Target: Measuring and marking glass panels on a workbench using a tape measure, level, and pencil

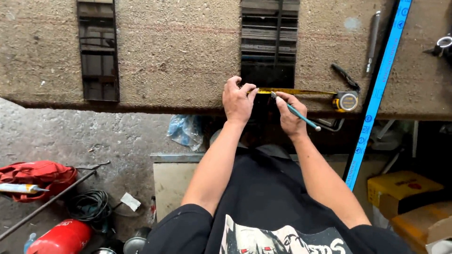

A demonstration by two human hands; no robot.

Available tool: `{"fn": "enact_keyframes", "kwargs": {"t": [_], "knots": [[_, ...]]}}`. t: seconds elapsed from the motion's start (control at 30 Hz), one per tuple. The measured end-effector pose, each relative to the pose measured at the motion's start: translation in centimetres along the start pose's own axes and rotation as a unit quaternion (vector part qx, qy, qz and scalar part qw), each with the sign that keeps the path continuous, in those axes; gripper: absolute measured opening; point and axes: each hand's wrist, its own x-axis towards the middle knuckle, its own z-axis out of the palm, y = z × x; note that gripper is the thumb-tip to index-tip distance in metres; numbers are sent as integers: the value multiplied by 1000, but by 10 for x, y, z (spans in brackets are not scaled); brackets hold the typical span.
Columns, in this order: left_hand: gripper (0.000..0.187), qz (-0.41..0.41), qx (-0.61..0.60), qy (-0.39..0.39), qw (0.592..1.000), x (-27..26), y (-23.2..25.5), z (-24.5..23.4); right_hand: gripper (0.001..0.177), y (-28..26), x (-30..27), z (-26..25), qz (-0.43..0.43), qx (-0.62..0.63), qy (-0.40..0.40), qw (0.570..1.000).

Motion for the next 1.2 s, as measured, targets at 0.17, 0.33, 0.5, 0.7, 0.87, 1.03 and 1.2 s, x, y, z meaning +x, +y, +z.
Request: {"fn": "enact_keyframes", "kwargs": {"t": [0.17, 0.33, 0.5, 0.7, 0.87, 1.03, 1.2], "knots": [[14, 1, -3, 3, 1000, 1, 2, -2, 19, 1, 2, -1, -9, 14, -6, 1000], [14, 3, 1, 6, 1000, 1, 2, -2, 19, -2, 2, -2, -9, 12, -6, 1000], [14, 8, 6, 9, 1000, 2, 2, -1, 19, -5, 2, -1, -5, 6, -4, 1000], [15, 9, 6, 11, 1000, 1, 2, -3, 19, -16, 3, -3, -6, -32, -5, 999], [15, 9, 13, 4, 1000, 3, 6, -6, 16, -12, 11, -1, -78, -132, -22, 988], [16, 10, 20, 9, 1000, 4, 6, -6, 12, -2, 12, 4, -133, -214, -18, 968], [15, 3, 13, 4, 1000, 3, 4, -1, 9, 1, 15, 7, -156, -246, -18, 957]]}}
